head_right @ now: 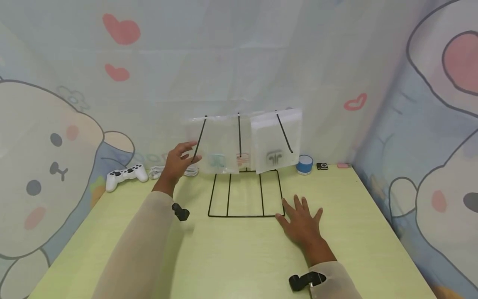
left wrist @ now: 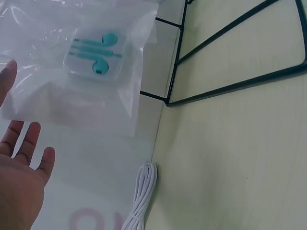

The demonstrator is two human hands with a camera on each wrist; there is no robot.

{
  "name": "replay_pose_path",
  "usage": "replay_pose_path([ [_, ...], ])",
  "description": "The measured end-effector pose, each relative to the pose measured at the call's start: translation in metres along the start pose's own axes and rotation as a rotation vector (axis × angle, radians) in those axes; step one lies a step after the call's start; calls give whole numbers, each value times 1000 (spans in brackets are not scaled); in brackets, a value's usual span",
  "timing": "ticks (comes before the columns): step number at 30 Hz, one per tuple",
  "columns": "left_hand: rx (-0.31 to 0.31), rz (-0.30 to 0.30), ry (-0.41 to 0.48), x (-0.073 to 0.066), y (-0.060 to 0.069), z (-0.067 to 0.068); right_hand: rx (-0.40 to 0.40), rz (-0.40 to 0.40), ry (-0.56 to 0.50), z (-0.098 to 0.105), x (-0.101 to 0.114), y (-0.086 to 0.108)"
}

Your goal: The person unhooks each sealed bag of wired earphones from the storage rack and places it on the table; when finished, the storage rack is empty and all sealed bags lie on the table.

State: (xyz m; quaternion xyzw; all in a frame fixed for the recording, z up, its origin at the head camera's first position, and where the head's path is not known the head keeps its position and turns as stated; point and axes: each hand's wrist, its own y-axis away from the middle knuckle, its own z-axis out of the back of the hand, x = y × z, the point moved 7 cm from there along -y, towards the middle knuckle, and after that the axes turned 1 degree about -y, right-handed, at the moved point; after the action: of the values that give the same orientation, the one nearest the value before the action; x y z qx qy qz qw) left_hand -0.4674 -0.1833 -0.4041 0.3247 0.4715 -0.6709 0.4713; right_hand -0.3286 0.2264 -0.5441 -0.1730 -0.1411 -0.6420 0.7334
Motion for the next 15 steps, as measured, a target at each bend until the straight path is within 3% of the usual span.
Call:
replay_pose_path([
  [6,42,-5,36,1,3,-3,-3,-1,3,1,1,0],
  [12,71,65,45,4,3,-4,5,-3,-5,1,3,1],
  [15,75,69,37,3,2,-3,3,-2,-7,1,4,1],
])
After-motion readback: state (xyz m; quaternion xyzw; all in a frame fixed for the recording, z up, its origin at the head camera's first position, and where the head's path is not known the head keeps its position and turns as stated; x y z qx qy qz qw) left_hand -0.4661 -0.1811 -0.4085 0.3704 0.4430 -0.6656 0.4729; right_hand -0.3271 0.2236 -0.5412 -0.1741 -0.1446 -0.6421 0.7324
